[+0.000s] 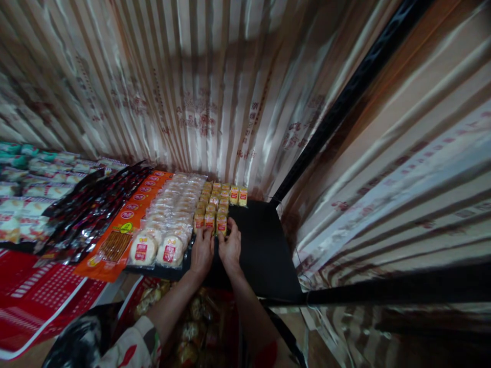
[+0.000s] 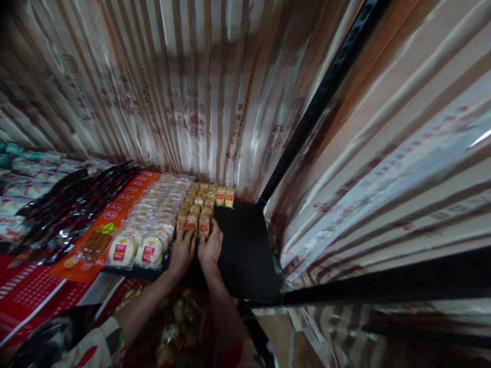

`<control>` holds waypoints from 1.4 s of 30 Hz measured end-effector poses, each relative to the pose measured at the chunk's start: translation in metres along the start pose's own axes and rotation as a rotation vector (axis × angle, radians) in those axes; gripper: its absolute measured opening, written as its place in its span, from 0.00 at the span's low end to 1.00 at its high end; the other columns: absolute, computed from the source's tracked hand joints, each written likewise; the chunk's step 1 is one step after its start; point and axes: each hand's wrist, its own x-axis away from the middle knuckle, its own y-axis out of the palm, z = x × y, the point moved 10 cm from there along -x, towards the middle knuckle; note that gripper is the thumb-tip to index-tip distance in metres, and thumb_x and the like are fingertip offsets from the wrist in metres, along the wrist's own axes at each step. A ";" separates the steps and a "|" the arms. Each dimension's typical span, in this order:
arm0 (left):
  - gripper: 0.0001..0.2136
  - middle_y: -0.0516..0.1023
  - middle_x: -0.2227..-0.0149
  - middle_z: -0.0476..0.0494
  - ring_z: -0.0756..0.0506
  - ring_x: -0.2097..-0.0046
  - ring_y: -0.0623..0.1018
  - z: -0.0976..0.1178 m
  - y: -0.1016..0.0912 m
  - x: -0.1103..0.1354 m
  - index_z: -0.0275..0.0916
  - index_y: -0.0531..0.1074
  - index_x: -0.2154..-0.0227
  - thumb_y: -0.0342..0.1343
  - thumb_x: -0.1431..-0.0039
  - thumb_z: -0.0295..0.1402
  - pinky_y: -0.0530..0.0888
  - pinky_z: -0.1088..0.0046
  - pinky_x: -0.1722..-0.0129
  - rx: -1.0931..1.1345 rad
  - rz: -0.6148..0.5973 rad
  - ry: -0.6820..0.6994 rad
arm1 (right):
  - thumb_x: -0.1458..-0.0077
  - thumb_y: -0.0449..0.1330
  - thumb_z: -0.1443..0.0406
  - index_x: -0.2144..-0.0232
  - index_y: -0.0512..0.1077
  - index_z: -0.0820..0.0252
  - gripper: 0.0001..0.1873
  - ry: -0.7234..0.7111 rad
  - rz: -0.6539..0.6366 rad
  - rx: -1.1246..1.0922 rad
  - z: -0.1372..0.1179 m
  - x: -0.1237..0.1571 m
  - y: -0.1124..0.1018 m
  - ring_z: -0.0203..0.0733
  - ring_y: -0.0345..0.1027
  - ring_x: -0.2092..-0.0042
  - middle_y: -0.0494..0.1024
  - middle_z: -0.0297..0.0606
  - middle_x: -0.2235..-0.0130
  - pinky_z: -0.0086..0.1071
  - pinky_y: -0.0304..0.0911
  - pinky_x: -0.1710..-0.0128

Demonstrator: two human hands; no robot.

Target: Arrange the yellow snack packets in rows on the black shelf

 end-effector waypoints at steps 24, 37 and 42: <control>0.15 0.71 0.57 0.40 0.43 0.54 0.70 0.004 -0.010 -0.001 0.38 0.70 0.57 0.46 0.46 0.23 0.70 0.65 0.52 -0.075 0.059 0.031 | 0.42 0.46 0.61 0.49 0.65 0.62 0.21 -0.053 -0.012 0.032 -0.004 -0.014 0.015 0.47 0.60 0.49 0.71 0.46 0.51 0.42 0.56 0.51; 0.15 0.70 0.57 0.39 0.43 0.52 0.69 0.001 -0.007 -0.001 0.38 0.69 0.58 0.45 0.47 0.21 0.70 0.66 0.52 -0.077 0.020 0.007 | 0.42 0.45 0.61 0.47 0.61 0.65 0.23 -0.042 0.015 0.035 -0.008 -0.009 0.008 0.48 0.56 0.46 0.67 0.49 0.47 0.44 0.53 0.47; 0.15 0.70 0.58 0.40 0.44 0.52 0.69 0.010 -0.009 0.001 0.39 0.70 0.60 0.45 0.48 0.20 0.71 0.67 0.54 -0.052 -0.014 0.051 | 0.41 0.44 0.61 0.45 0.57 0.65 0.24 -0.101 0.088 0.026 -0.019 0.006 -0.017 0.48 0.51 0.43 0.63 0.50 0.44 0.46 0.52 0.46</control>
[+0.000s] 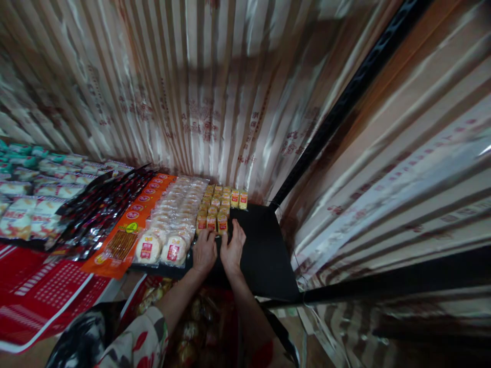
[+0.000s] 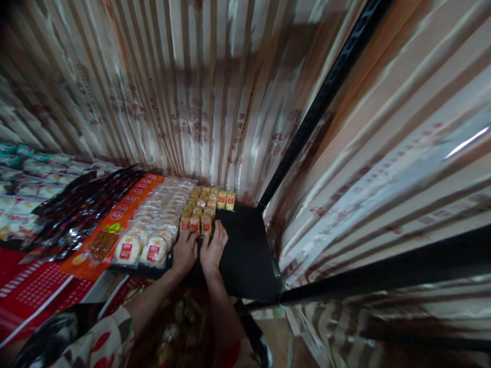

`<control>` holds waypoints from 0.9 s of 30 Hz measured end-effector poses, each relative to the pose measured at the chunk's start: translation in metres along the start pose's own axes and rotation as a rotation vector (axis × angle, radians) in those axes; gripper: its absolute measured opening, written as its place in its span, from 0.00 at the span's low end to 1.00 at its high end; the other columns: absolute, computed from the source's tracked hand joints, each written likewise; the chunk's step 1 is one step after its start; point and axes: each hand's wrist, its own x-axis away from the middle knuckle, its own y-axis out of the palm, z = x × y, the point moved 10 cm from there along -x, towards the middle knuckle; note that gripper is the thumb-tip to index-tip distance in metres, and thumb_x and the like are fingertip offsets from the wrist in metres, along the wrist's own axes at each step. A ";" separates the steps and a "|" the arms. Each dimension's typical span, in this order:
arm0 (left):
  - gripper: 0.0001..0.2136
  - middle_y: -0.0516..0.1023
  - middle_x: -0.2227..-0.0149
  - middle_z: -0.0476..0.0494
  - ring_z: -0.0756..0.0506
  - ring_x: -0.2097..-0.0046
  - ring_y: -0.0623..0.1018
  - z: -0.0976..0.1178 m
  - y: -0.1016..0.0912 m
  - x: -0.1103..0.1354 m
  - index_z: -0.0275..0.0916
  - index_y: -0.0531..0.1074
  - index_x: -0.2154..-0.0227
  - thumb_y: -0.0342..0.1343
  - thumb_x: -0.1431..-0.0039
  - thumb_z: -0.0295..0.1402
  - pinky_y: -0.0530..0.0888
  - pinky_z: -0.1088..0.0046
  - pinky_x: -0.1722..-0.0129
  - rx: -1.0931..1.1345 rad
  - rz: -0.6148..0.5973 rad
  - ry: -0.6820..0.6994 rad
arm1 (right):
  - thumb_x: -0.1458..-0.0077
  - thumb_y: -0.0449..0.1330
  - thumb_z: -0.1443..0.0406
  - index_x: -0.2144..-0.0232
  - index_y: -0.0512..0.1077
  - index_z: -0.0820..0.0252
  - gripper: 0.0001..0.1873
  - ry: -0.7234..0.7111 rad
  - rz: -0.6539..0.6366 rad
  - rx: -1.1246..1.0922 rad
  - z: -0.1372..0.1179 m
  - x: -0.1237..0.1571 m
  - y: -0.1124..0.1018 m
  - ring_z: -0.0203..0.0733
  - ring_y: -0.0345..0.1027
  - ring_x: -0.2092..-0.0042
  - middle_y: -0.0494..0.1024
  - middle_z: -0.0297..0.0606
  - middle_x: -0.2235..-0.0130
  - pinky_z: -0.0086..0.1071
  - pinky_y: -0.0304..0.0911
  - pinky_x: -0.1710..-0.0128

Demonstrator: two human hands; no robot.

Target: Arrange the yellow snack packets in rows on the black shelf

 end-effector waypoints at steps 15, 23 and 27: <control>0.18 0.59 0.42 0.30 0.38 0.38 0.53 0.006 -0.007 0.058 0.28 0.63 0.50 0.41 0.42 0.26 0.64 0.56 0.44 -0.047 0.051 0.111 | 0.42 0.42 0.66 0.46 0.62 0.67 0.23 -0.081 -0.232 0.090 -0.018 0.058 0.005 0.45 0.47 0.38 0.58 0.48 0.40 0.44 0.53 0.43; 0.21 0.50 0.38 0.25 0.37 0.36 0.43 -0.006 0.016 0.026 0.25 0.55 0.45 0.41 0.42 0.24 0.59 0.53 0.42 -0.163 0.014 0.054 | 0.46 0.42 0.74 0.42 0.54 0.69 0.29 -0.162 -0.352 0.180 -0.007 0.030 0.036 0.44 0.35 0.35 0.51 0.46 0.37 0.44 0.50 0.41; 0.24 0.49 0.38 0.26 0.38 0.36 0.40 -0.007 0.023 0.019 0.27 0.53 0.43 0.42 0.43 0.24 0.59 0.52 0.42 -0.200 0.022 0.039 | 0.48 0.42 0.75 0.41 0.53 0.65 0.30 -0.169 -0.325 0.139 0.001 0.024 0.040 0.42 0.37 0.36 0.51 0.43 0.37 0.43 0.51 0.41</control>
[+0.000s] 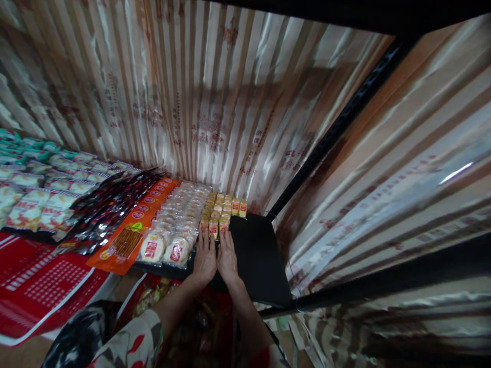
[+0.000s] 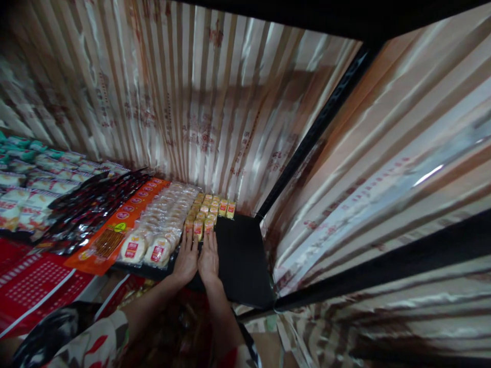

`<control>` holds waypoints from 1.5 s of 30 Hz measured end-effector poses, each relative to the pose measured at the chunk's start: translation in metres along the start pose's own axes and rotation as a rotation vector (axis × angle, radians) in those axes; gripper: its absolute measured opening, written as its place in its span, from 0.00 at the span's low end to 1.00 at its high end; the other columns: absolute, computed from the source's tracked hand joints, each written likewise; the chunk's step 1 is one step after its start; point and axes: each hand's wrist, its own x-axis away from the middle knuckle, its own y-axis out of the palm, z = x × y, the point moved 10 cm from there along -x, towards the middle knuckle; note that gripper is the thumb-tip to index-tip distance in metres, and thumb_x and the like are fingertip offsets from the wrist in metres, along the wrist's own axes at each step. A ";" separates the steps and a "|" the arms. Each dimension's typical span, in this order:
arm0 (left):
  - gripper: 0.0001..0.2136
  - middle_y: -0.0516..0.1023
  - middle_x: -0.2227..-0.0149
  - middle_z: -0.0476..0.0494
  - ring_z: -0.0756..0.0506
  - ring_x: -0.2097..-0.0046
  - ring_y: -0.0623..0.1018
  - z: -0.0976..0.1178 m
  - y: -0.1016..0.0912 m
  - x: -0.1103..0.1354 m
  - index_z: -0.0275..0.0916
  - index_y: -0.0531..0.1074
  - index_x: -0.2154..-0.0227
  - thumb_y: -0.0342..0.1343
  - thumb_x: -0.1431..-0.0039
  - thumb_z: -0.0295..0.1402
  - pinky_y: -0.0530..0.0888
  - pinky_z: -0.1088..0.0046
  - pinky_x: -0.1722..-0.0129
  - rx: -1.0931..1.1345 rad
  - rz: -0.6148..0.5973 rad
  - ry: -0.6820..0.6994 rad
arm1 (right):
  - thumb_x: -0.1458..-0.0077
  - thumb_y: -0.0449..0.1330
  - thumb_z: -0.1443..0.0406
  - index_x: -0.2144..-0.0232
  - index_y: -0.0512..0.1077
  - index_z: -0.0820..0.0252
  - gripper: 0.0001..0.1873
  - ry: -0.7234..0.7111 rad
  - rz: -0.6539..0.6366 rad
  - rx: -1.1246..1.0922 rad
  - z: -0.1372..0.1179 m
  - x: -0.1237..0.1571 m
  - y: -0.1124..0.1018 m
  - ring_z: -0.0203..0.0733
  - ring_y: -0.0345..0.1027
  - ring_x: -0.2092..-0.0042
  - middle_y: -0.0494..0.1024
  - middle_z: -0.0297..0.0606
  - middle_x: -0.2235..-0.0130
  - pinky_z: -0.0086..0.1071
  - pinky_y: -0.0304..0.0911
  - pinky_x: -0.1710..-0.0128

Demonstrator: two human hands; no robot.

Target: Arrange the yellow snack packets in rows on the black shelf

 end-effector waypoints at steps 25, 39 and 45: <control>0.23 0.54 0.40 0.23 0.35 0.36 0.41 0.007 -0.002 -0.024 0.19 0.58 0.46 0.43 0.44 0.26 0.57 0.53 0.41 -0.001 -0.020 0.017 | 0.51 0.46 0.73 0.43 0.58 0.69 0.30 0.020 -0.002 -0.045 0.010 -0.020 0.000 0.42 0.44 0.37 0.57 0.45 0.40 0.40 0.50 0.40; 0.24 0.52 0.39 0.28 0.36 0.36 0.43 0.003 0.008 -0.025 0.24 0.55 0.43 0.42 0.44 0.28 0.60 0.55 0.43 0.000 -0.039 0.015 | 0.54 0.46 0.74 0.43 0.57 0.68 0.33 0.010 0.012 -0.066 0.014 -0.025 0.002 0.44 0.44 0.37 0.57 0.45 0.40 0.42 0.50 0.40; 0.23 0.54 0.39 0.28 0.36 0.36 0.45 0.003 0.007 -0.025 0.25 0.56 0.44 0.42 0.41 0.30 0.60 0.57 0.42 -0.017 -0.030 0.021 | 0.53 0.46 0.74 0.44 0.58 0.73 0.31 0.017 -0.001 -0.041 0.012 -0.028 0.002 0.45 0.43 0.37 0.59 0.48 0.41 0.42 0.49 0.40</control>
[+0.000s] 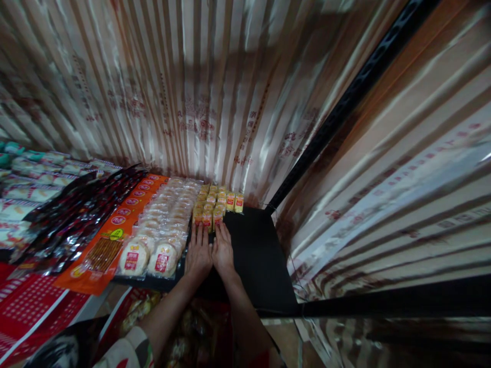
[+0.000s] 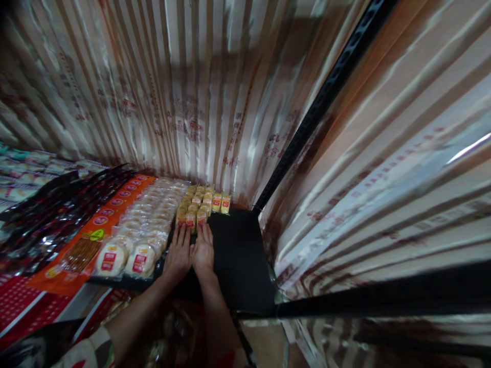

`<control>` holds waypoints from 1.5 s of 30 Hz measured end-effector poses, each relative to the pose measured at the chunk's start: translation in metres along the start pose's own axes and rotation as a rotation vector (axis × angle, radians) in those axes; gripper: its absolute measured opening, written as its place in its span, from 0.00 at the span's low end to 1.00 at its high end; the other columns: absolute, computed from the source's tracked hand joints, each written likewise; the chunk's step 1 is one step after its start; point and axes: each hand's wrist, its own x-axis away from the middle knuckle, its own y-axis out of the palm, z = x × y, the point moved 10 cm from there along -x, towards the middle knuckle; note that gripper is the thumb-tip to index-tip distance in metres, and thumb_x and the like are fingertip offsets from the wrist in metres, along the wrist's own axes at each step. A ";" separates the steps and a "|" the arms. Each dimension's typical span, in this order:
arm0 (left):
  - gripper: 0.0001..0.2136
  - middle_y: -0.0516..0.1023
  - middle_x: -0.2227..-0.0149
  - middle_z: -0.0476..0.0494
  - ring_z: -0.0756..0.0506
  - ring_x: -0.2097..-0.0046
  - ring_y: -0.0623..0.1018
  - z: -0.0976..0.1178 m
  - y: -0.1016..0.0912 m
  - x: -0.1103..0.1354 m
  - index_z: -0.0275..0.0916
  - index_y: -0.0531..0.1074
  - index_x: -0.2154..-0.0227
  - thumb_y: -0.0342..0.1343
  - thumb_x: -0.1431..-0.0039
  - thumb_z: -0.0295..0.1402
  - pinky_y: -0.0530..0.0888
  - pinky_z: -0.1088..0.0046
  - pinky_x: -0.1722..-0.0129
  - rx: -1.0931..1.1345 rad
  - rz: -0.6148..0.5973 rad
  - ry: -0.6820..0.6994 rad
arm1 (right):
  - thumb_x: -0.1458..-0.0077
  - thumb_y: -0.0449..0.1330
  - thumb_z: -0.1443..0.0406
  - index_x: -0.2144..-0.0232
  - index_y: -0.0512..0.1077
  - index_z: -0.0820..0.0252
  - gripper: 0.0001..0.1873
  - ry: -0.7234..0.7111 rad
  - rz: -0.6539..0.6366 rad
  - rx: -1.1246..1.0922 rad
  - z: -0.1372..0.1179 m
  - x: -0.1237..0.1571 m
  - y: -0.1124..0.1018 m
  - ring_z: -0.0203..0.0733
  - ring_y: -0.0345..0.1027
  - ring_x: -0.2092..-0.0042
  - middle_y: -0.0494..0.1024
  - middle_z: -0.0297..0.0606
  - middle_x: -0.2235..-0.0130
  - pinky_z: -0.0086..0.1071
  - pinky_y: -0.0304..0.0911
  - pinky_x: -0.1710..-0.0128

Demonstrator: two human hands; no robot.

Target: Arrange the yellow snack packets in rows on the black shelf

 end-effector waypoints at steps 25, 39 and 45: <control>0.26 0.52 0.39 0.28 0.39 0.36 0.47 -0.004 0.000 0.001 0.25 0.52 0.42 0.42 0.45 0.25 0.61 0.58 0.42 0.110 0.009 -0.027 | 0.53 0.47 0.73 0.46 0.62 0.67 0.29 0.039 0.063 -0.064 -0.005 -0.002 -0.013 0.46 0.54 0.44 0.59 0.47 0.42 0.40 0.56 0.46; 0.27 0.53 0.39 0.29 0.39 0.36 0.47 -0.004 -0.008 0.002 0.28 0.50 0.42 0.44 0.48 0.23 0.60 0.54 0.42 0.181 0.056 -0.021 | 0.54 0.46 0.76 0.51 0.68 0.65 0.26 0.023 0.080 -0.078 -0.007 0.000 -0.017 0.45 0.55 0.45 0.64 0.44 0.45 0.38 0.58 0.46; 0.26 0.49 0.38 0.29 0.40 0.36 0.44 -0.001 -0.013 0.002 0.26 0.51 0.43 0.43 0.47 0.23 0.57 0.55 0.40 0.177 0.072 0.008 | 0.50 0.44 0.75 0.53 0.69 0.64 0.24 0.021 0.092 -0.073 -0.009 0.002 -0.022 0.43 0.57 0.45 0.65 0.44 0.46 0.38 0.58 0.46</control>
